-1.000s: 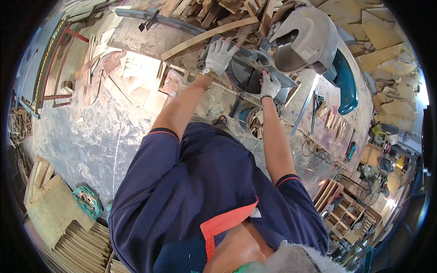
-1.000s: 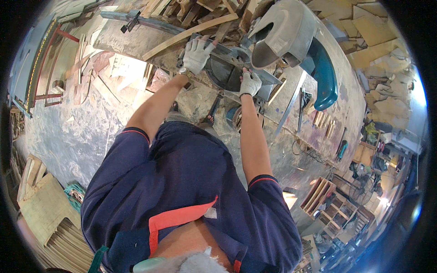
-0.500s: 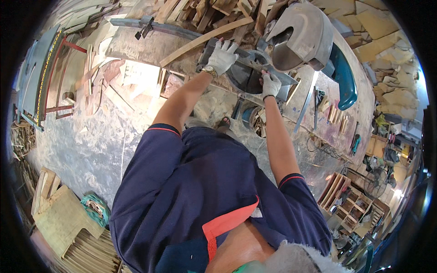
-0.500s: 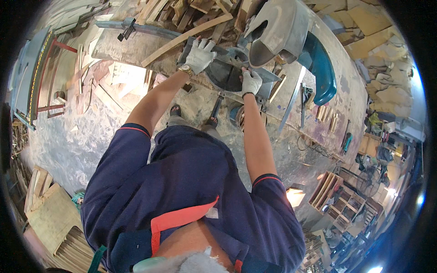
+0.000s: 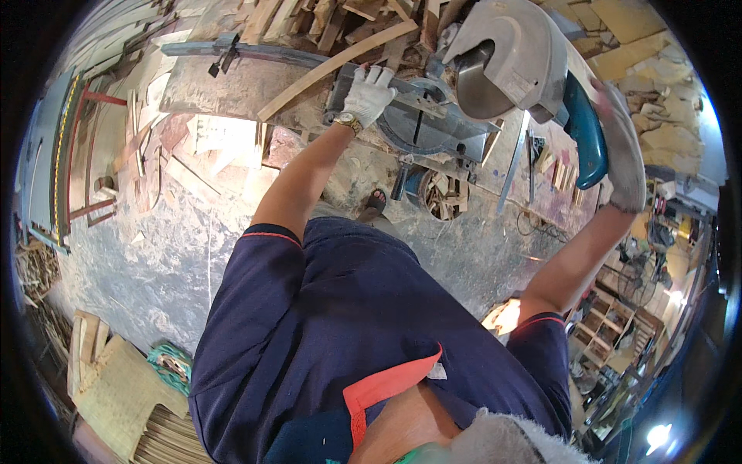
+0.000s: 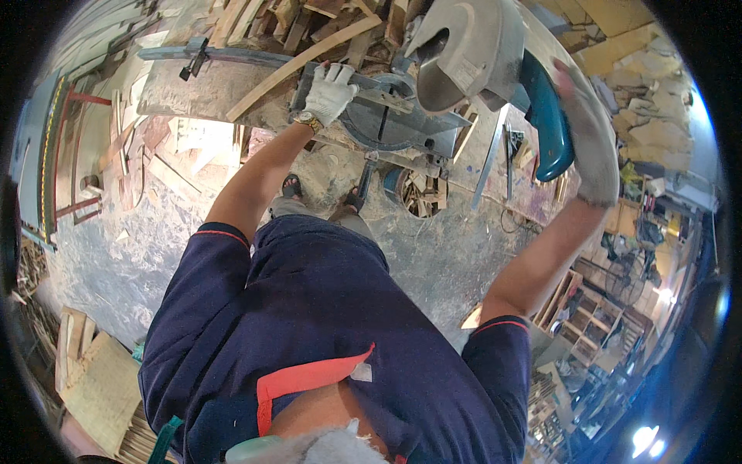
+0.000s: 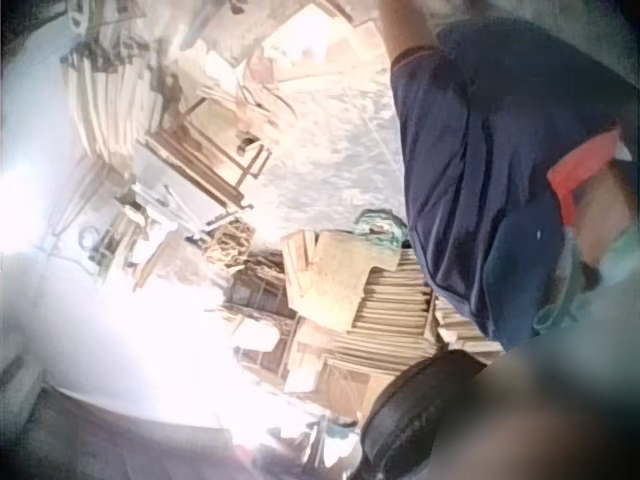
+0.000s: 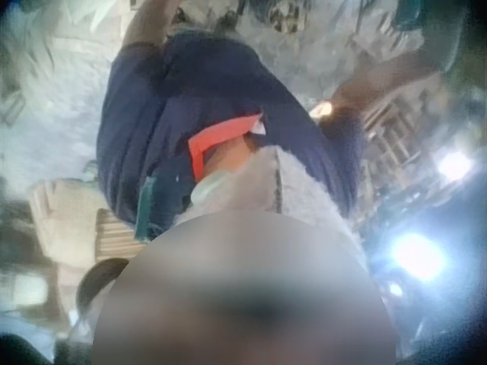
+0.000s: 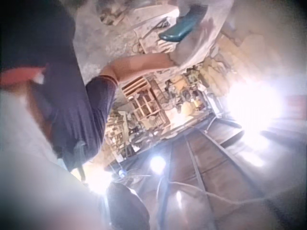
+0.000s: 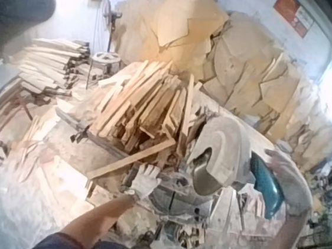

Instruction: The person repeatedly places small wooden pieces on a miter saw, lowers the blade to cut them, and removes the cut pieces. The process is repeated multiple times with different pieces of wood.

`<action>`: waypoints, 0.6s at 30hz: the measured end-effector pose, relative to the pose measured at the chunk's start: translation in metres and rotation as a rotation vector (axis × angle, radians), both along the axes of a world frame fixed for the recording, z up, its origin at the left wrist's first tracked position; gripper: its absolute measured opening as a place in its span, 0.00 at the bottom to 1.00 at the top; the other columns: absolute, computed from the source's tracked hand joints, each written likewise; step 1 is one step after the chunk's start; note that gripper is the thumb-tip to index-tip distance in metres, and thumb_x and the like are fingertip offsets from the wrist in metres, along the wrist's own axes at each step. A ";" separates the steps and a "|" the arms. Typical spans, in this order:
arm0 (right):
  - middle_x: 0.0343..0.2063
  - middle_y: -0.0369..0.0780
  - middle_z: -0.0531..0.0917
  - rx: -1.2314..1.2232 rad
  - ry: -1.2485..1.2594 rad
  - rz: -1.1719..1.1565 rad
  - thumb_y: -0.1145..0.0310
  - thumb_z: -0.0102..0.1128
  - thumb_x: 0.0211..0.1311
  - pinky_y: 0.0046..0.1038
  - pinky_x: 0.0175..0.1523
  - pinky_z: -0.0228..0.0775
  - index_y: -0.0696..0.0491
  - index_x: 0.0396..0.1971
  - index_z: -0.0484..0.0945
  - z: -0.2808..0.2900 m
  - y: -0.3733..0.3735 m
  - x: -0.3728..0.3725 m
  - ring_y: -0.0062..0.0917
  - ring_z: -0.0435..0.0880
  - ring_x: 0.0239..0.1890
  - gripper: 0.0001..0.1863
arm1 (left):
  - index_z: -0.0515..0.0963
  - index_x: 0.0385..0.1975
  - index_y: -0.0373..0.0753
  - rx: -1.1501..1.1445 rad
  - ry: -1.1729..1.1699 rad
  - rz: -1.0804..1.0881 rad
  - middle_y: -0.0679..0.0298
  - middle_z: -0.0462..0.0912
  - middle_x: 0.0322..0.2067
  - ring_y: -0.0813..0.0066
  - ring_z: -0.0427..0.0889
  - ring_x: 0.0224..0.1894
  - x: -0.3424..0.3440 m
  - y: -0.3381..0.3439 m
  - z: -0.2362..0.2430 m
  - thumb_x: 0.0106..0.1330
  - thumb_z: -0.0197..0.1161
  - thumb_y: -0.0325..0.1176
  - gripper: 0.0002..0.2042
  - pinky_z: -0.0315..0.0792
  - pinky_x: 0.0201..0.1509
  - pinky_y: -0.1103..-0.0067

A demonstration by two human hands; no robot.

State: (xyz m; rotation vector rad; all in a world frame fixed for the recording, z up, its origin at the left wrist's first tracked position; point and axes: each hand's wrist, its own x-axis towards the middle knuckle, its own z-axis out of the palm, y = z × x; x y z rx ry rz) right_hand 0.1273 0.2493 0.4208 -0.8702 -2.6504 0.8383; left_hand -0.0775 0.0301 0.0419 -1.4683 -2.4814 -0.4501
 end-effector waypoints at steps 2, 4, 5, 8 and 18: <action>0.46 0.51 0.85 0.289 -0.297 0.009 0.52 0.60 0.70 0.33 0.45 0.81 0.58 0.67 0.68 0.004 -0.028 -0.014 0.30 0.88 0.43 0.33 | 0.86 0.33 0.46 0.014 0.012 -0.024 0.60 0.79 0.57 0.57 0.72 0.64 -0.003 0.000 -0.002 0.62 0.64 0.40 0.08 0.60 0.70 0.51; 0.41 0.48 0.85 0.255 -0.293 -0.036 0.64 0.61 0.66 0.31 0.37 0.80 0.55 0.69 0.65 -0.004 -0.048 -0.013 0.27 0.87 0.34 0.32 | 0.86 0.33 0.45 0.012 -0.008 -0.030 0.60 0.78 0.56 0.56 0.72 0.64 -0.002 -0.002 -0.004 0.62 0.64 0.40 0.08 0.61 0.69 0.51; 0.38 0.45 0.85 0.077 -0.221 -0.091 0.72 0.61 0.64 0.29 0.32 0.79 0.53 0.70 0.64 -0.011 -0.055 -0.008 0.25 0.86 0.28 0.34 | 0.86 0.34 0.45 0.020 -0.011 -0.044 0.60 0.78 0.57 0.56 0.72 0.64 -0.002 -0.003 -0.005 0.62 0.64 0.40 0.08 0.62 0.69 0.51; 0.36 0.43 0.83 -0.237 -0.022 -0.213 0.82 0.55 0.59 0.25 0.27 0.78 0.57 0.69 0.62 -0.070 -0.090 0.031 0.22 0.84 0.28 0.35 | 0.85 0.35 0.47 0.005 0.005 -0.052 0.59 0.77 0.57 0.56 0.72 0.64 -0.003 -0.004 -0.007 0.62 0.64 0.39 0.07 0.62 0.69 0.51; 0.30 0.46 0.83 -0.086 -0.017 -0.507 0.69 0.67 0.47 0.37 0.41 0.75 0.61 0.45 0.73 -0.231 -0.138 0.090 0.39 0.83 0.31 0.24 | 0.85 0.38 0.49 -0.047 -0.045 -0.086 0.61 0.76 0.58 0.58 0.71 0.63 -0.003 -0.006 0.002 0.64 0.60 0.37 0.08 0.61 0.70 0.52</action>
